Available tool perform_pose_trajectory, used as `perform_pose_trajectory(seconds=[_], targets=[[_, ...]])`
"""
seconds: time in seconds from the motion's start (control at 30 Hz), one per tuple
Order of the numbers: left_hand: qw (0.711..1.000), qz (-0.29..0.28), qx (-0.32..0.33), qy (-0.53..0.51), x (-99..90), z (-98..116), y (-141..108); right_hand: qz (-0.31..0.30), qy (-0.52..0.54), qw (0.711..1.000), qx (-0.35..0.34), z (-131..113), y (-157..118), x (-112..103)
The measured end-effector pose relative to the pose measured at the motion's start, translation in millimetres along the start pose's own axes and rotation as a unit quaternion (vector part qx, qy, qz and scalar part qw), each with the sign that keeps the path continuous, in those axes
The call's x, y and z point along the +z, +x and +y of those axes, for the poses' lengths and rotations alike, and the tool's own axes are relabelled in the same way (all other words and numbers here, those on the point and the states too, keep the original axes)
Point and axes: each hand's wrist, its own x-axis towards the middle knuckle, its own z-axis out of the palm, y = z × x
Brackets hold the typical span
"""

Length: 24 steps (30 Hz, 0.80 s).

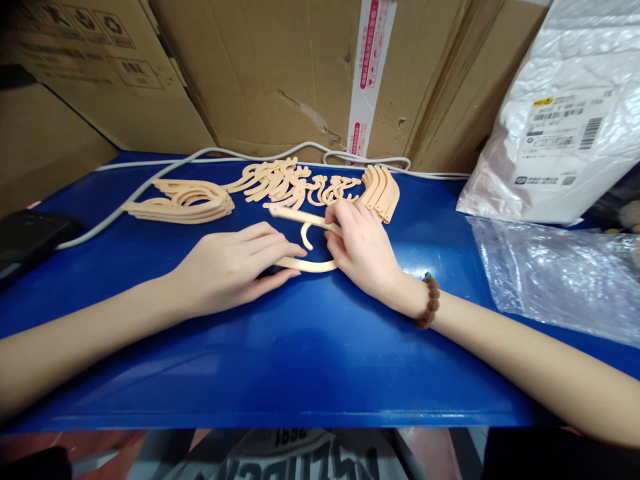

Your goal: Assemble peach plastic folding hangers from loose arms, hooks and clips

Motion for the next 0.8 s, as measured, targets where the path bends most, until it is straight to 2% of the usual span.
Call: perform_pose_trajectory(seconds=[0.1,0.23,0.43,0.63,0.8], targets=[[1.0,0.002,-0.005,-0.01,2.4,-1.8,-0.2,0.008,0.02,1.0,-0.001,2.2,-0.4,2.2],[0.999,-0.024,0.005,-0.02,4.6,-3.1,0.1,-0.019,-0.002,1.0,-0.012,1.7,-1.0,1.5],[0.998,-0.051,0.006,-0.041,5.7,-3.9,0.1,-0.033,-0.048,0.998,0.021,-0.4,-1.5,-0.3],[0.996,-0.07,0.003,-0.062,4.7,-5.3,0.1,-0.051,-0.043,0.997,0.037,1.6,-0.3,-0.1],[0.993,-0.074,-0.012,-0.087,2.5,-2.4,-0.4,-0.035,-0.044,0.998,-0.025,-0.7,-1.0,-1.5]])
